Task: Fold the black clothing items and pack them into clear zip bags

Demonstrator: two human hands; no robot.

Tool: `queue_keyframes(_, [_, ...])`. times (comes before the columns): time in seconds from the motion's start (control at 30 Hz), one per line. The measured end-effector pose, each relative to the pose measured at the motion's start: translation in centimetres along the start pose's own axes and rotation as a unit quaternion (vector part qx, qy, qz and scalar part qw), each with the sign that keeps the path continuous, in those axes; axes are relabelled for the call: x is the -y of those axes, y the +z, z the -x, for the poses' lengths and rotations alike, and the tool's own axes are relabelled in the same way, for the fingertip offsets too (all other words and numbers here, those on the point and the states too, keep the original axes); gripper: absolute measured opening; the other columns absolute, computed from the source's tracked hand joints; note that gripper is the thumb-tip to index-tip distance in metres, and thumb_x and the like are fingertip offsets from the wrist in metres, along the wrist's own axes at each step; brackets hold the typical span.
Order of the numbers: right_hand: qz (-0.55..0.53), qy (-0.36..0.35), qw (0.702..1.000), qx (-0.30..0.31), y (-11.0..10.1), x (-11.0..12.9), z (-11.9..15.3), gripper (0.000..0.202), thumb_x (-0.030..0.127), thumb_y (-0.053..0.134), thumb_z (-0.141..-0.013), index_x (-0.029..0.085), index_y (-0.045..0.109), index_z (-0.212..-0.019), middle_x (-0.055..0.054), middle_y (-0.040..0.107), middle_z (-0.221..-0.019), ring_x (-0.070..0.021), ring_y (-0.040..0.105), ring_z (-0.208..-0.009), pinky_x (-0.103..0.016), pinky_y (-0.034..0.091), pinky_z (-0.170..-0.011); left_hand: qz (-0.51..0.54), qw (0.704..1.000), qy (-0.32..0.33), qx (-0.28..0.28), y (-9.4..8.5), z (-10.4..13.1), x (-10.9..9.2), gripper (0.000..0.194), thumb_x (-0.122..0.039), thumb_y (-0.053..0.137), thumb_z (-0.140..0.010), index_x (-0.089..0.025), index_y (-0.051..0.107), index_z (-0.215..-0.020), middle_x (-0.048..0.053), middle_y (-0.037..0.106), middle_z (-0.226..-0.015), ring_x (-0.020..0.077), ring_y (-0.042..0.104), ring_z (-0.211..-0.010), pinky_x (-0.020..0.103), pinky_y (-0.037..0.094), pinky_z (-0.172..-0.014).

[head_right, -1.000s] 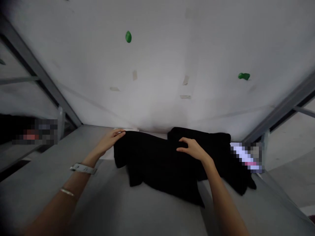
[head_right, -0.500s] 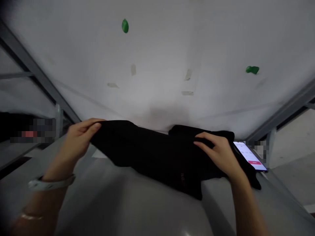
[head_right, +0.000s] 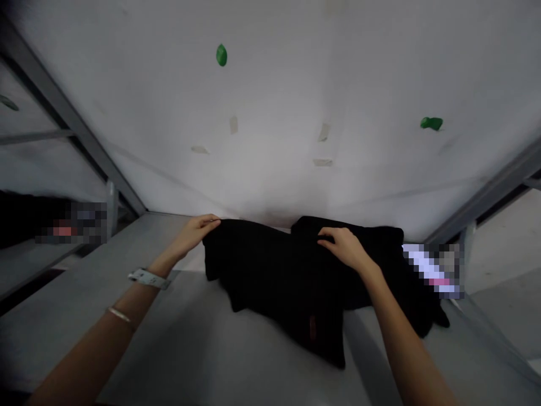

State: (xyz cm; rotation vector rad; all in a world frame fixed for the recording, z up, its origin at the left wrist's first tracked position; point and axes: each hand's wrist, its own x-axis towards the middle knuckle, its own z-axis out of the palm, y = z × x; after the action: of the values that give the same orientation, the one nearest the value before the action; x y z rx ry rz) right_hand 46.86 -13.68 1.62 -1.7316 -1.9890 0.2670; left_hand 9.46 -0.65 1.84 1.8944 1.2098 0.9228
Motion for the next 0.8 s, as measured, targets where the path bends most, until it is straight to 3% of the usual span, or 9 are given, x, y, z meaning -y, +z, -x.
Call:
queue_keyframes(0.13, [0.014,-0.009,0.999,-0.042,2.4,-0.3,0.5,0.021,0.028,0.046,-0.09,0.024,0.065,-0.099,-0.006,0.069,-0.099,-0.0242,0.065,-0.094,-0.042,0.048,-0.088,-0.009,0.999,0.034,0.017,0.7,0.1,2.5,0.03,-0.046,0.057,-0.076,-0.018,0.065,-0.085,0.004,0.068,-0.086,0.0202,0.06,-0.084,0.031,0.047,-0.078])
queue_keyframes(0.23, [0.015,-0.03,0.999,-0.039,2.2,0.7,2.8,0.022,0.035,0.05,-0.09,0.025,0.063,-0.105,-0.006,0.067,-0.103,-0.0249,0.063,-0.098,-0.044,0.047,-0.089,-0.002,0.997,0.025,0.072,-0.4,1.6,2.4,0.035,-0.041,0.063,-0.074,-0.02,0.064,-0.102,0.005,0.067,-0.094,0.0213,0.06,-0.092,0.035,0.047,-0.086])
queue_keyframes(0.33, [0.048,-0.019,0.998,-0.028,2.1,1.9,6.1,0.034,0.041,0.064,-0.081,0.027,0.062,-0.111,-0.007,0.065,-0.109,-0.0284,0.061,-0.102,-0.047,0.046,-0.09,-0.054,0.989,0.048,0.128,-1.7,3.5,2.2,0.039,-0.035,0.065,-0.075,-0.023,0.065,-0.111,0.003,0.064,-0.093,0.0191,0.059,-0.091,0.035,0.046,-0.088])
queue_keyframes(0.4, [0.064,-0.022,0.997,-0.023,3.0,2.4,8.6,0.042,0.04,0.069,-0.077,0.028,0.06,-0.117,-0.007,0.064,-0.109,-0.0269,0.061,-0.098,-0.043,0.049,-0.084,-0.076,0.982,0.086,0.152,-2.3,4.8,2.5,0.028,-0.032,0.061,-0.079,-0.025,0.069,-0.105,0.002,0.062,-0.089,0.0171,0.058,-0.086,0.033,0.046,-0.085])
queue_keyframes(0.47, [0.083,-0.048,0.995,-0.032,4.5,2.3,11.2,0.038,0.033,0.066,-0.08,0.028,0.06,-0.117,-0.006,0.063,-0.099,-0.0235,0.061,-0.088,-0.038,0.051,-0.077,-0.077,0.973,0.128,0.173,-2.6,6.0,3.3,0.021,-0.026,0.055,-0.082,-0.026,0.072,-0.096,0.001,0.06,-0.085,0.0152,0.058,-0.083,0.031,0.046,-0.082])
queue_keyframes(0.53, [0.11,-0.095,0.988,-0.061,6.5,1.7,13.5,0.027,0.022,0.053,-0.088,0.027,0.063,-0.113,-0.005,0.062,-0.088,-0.0206,0.06,-0.079,-0.035,0.049,-0.072,-0.081,0.965,0.156,0.194,-2.7,7.0,4.2,0.025,-0.018,0.051,-0.082,-0.027,0.073,-0.089,0.001,0.058,-0.085,0.0141,0.057,-0.082,0.029,0.046,-0.079])
queue_keyframes(0.63, [0.133,-0.167,0.975,-0.058,8.8,0.8,16.1,0.034,0.014,0.041,-0.091,0.027,0.064,-0.113,-0.004,0.061,-0.077,-0.0186,0.059,-0.072,-0.033,0.048,-0.069,-0.1,0.956,0.157,0.228,-2.7,8.6,5.1,0.034,-0.009,0.047,-0.079,-0.029,0.073,-0.085,0.001,0.056,-0.088,0.0132,0.056,-0.081,0.027,0.046,-0.075])
queue_keyframes(0.7, [0.139,-0.177,0.973,-0.046,9.3,0.5,17.1,0.035,0.014,0.042,-0.09,0.028,0.065,-0.113,-0.004,0.061,-0.075,-0.0183,0.059,-0.069,-0.032,0.048,-0.065,-0.103,0.948,0.153,0.26,-2.5,9.7,5.1,0.039,-0.003,0.044,-0.075,-0.028,0.073,-0.083,0.001,0.057,-0.089,0.0132,0.056,-0.082,0.026,0.046,-0.075])
queue_keyframes(0.8, [0.131,-0.115,0.985,0.018,7.7,0.8,17.8,0.041,0.014,0.048,-0.085,0.033,0.063,-0.118,-0.005,0.066,-0.09,-0.0194,0.064,-0.078,-0.03,0.052,-0.065,-0.126,0.929,0.157,0.312,-2.0,11.4,4.0,0.044,0.002,0.041,-0.067,-0.027,0.072,-0.08,0.0,0.06,-0.085,0.0127,0.058,-0.082,0.025,0.047,-0.077])
